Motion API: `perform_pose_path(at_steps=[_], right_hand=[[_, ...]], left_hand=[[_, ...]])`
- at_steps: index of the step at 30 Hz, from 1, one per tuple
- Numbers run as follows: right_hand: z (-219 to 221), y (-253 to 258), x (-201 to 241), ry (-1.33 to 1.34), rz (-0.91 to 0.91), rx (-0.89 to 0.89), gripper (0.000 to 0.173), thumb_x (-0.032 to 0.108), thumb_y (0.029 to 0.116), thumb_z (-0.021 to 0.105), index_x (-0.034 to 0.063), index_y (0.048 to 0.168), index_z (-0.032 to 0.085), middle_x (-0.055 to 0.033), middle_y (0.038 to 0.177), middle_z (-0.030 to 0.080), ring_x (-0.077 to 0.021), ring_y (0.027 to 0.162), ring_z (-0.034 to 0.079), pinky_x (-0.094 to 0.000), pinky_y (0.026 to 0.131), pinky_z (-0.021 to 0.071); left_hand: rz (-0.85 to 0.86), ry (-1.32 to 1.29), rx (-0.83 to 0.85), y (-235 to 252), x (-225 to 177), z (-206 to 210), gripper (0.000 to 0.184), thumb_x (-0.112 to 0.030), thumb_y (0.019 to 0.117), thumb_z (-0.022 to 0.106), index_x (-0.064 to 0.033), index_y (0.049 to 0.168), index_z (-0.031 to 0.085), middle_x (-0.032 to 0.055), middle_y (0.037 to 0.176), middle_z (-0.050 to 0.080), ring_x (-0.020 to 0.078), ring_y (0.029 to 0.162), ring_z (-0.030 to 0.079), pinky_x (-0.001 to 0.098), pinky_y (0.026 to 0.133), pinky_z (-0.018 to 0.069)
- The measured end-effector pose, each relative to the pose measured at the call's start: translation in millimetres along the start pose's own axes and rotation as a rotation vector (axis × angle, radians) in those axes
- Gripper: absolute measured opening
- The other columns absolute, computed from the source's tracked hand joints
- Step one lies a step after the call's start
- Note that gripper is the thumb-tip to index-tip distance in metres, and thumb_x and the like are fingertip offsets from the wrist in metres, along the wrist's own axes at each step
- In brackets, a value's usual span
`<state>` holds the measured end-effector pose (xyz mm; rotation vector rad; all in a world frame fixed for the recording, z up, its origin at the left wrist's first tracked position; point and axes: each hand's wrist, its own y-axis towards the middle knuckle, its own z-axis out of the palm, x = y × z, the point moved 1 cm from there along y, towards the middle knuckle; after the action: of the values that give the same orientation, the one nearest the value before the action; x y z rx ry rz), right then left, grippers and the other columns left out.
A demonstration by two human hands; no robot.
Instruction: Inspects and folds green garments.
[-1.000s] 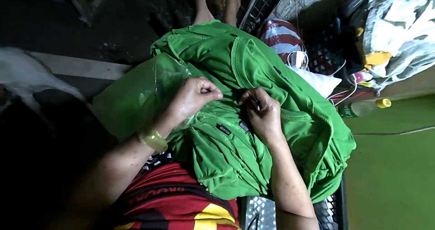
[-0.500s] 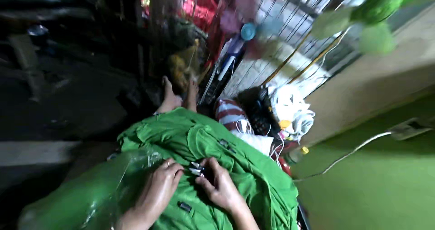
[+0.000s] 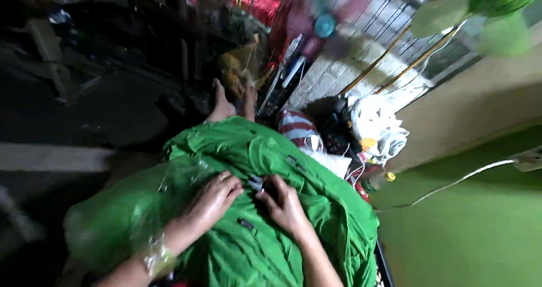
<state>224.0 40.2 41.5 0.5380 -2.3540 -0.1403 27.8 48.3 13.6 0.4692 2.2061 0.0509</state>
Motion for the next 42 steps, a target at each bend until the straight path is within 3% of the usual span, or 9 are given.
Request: perform_pose_path(at_steps=[2,6,9,12,15,24,32,38,42], right_hand=[[-5,-1,1,0.027,0.045,0.04,0.028,0.012,0.0946,0.067,-0.0055,0.116,0.067,-0.0146,0.098,0.073,-0.0179,0.087,0.071,-0.0359,0.081,0.0587],[-13,-3,-4,0.076,0.081,0.129,0.026,0.005,0.0924,0.069,-0.0023,0.117,0.066,-0.0112,0.097,0.071,-0.013,0.079,0.068,-0.033,0.072,0.0585],[-16,-2,-3,0.042,0.058,0.161,0.024,0.006,0.0919,0.07,-0.0018,0.115,0.066,-0.0107,0.096,0.07,-0.0129,0.08,0.067,-0.0323,0.074,0.0575],[-14,0,0,-0.074,0.004,0.174,0.025,0.007,0.0911,0.071,-0.0006,0.114,0.069,-0.014,0.1,0.071,-0.024,0.088,0.07,-0.0446,0.08,0.0579],[-10,2,10,-0.198,-0.016,0.177,0.024,0.008,0.0894,0.073,0.0025,0.113,0.071,-0.0164,0.1,0.07,-0.0316,0.087,0.07,-0.0532,0.074,0.0566],[1,10,30,-0.394,-0.047,0.177,0.017,0.004,0.0881,0.071,0.0053,0.105,0.072,-0.0169,0.09,0.068,-0.0343,0.075,0.069,-0.0508,0.059,0.0539],[1,9,22,-0.314,-0.034,0.196,0.02,0.004,0.0875,0.072,0.0065,0.107,0.072,-0.0169,0.095,0.068,-0.0335,0.079,0.069,-0.0513,0.061,0.054],[-5,10,21,-0.313,-0.012,0.232,0.019,0.007,0.0938,0.068,0.0043,0.113,0.069,-0.0167,0.096,0.068,-0.0336,0.079,0.069,-0.0526,0.063,0.0548],[-2,10,27,-0.352,-0.01,0.237,0.022,0.007,0.0905,0.071,0.0067,0.112,0.07,-0.0176,0.095,0.067,-0.0345,0.077,0.069,-0.052,0.059,0.0537]], left_hand=[[0.035,0.012,-0.037,-1,2,2,0.016,-0.005,0.0987,0.063,0.0081,0.099,0.072,0.025,0.098,0.068,0.039,0.09,0.069,0.0526,0.085,0.056],[-0.036,-0.105,0.116,6,10,-7,0.02,-0.008,0.1039,0.057,0.0083,0.105,0.069,0.0248,0.107,0.066,0.0379,0.099,0.066,0.0548,0.091,0.0516],[-0.06,-0.205,0.159,6,15,-14,0.023,-0.01,0.1066,0.051,0.0067,0.106,0.066,0.0203,0.104,0.065,0.0284,0.094,0.065,0.0454,0.089,0.054],[-0.09,-0.224,0.143,4,11,-14,0.022,-0.01,0.1074,0.05,0.0063,0.108,0.064,0.0195,0.101,0.064,0.0264,0.093,0.065,0.0429,0.088,0.0539],[-0.077,-0.184,0.119,1,8,-12,0.022,-0.01,0.108,0.048,0.0064,0.11,0.063,0.0202,0.103,0.064,0.0276,0.094,0.065,0.0431,0.088,0.0538],[0.134,-0.022,-0.211,-9,12,10,0.016,-0.011,0.1011,0.059,0.0022,0.102,0.068,0.0204,0.102,0.064,0.0309,0.086,0.067,0.0428,0.075,0.0563],[0.064,-0.006,-0.2,-10,9,13,0.018,-0.011,0.1032,0.056,0.0035,0.102,0.066,0.0201,0.102,0.064,0.0313,0.087,0.067,0.0443,0.075,0.0553],[-0.001,-0.086,-0.164,-10,13,9,0.021,-0.014,0.1052,0.053,0.0031,0.103,0.065,0.0184,0.103,0.064,0.0269,0.087,0.066,0.043,0.079,0.0547],[0.006,-0.104,-0.171,-11,14,11,0.022,-0.016,0.1055,0.052,0.0012,0.103,0.065,0.0157,0.102,0.063,0.0237,0.087,0.064,0.0405,0.079,0.0525]])
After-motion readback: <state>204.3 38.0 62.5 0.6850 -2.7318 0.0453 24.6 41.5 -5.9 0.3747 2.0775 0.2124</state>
